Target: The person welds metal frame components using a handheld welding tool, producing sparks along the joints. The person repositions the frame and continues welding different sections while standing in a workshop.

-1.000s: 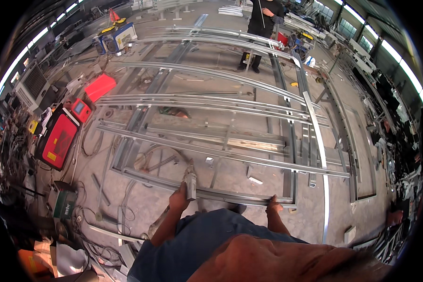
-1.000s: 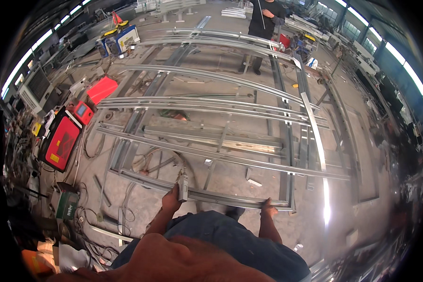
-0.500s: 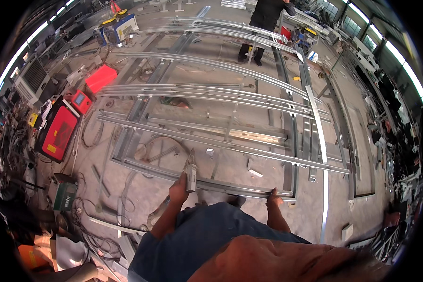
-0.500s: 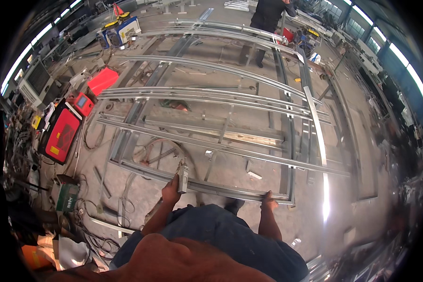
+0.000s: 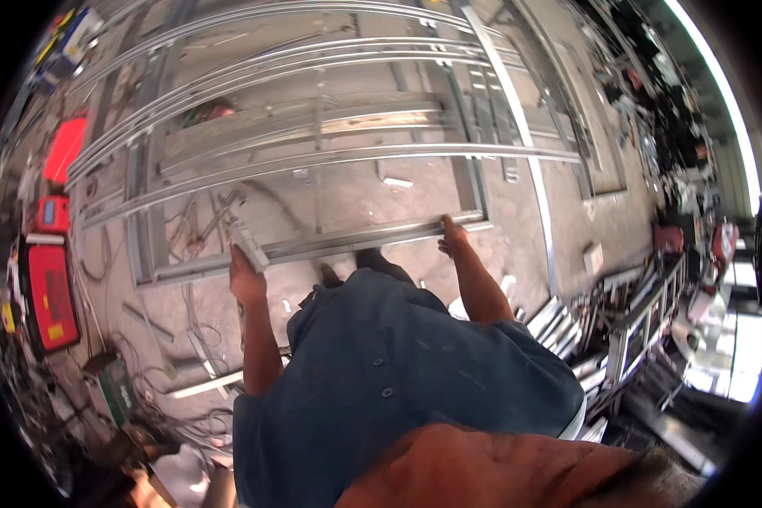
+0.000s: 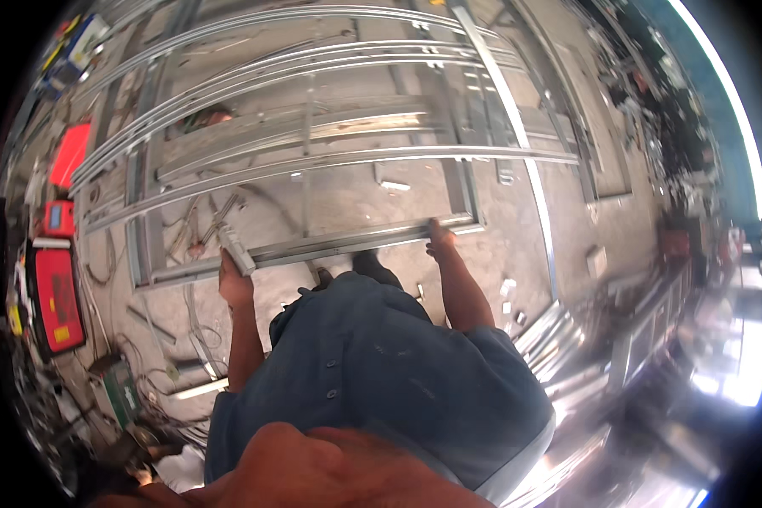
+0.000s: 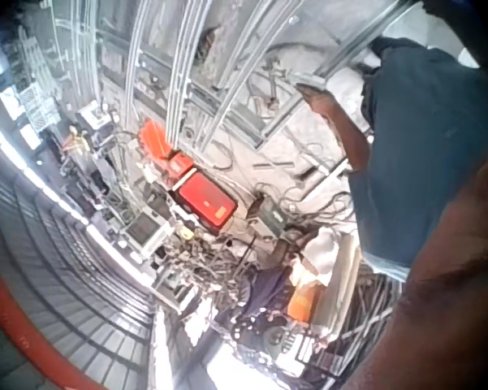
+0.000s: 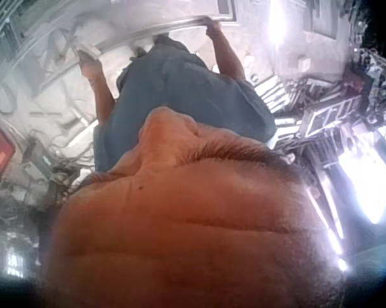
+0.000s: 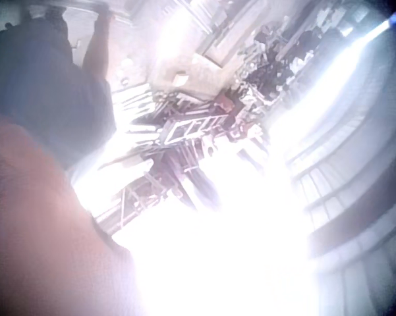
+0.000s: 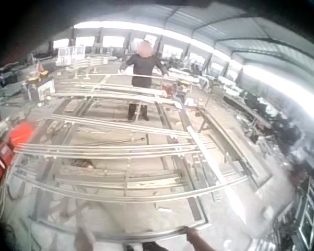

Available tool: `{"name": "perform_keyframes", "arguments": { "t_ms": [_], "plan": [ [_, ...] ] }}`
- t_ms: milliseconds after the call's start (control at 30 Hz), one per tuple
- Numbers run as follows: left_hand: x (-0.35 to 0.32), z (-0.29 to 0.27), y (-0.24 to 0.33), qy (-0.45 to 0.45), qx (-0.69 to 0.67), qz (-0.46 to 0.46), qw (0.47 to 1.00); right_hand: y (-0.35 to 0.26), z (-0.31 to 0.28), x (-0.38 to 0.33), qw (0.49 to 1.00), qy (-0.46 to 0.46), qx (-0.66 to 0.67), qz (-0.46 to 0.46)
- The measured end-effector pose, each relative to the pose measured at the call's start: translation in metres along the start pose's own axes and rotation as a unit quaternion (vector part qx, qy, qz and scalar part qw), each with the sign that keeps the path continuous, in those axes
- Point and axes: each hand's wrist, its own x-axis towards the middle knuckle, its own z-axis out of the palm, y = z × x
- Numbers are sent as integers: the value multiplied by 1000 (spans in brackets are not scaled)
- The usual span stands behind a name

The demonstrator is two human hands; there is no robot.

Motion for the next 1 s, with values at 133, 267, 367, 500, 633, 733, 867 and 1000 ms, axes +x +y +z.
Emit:
{"name": "perform_keyframes", "arguments": {
  "t_ms": [133, 267, 367, 500, 633, 733, 867, 1000],
  "plan": [
    [4, -2, -12, 13, 31, 9, 999, -4, 23, -39, 940, 191, -177, -219],
    [-4, 19, -15, 41, 26, 54, 997, -61, 33, -100, 849, 165, -177, -470],
    [-3, 11, 9, -7, 12, 4, 1000, -104, 55, -104, 790, 132, -246, -546],
    [-1, 2, 19, -27, -16, 23, 999, -151, 91, -72, 720, 102, -304, -616],
    [3, -15, 31, -58, -15, -37, 997, -187, 123, -45, 636, 87, -364, -675],
    [10, -9, 23, -50, -10, -6, 999, -201, 121, -34, 645, 60, -378, -661],
    [22, -12, 32, -59, -28, -5, 998, -216, 121, -26, 658, 7, -371, -655],
    [5, -3, 19, -66, 15, -26, 997, -215, 139, -10, 638, -1, -349, -687]
  ]
}}
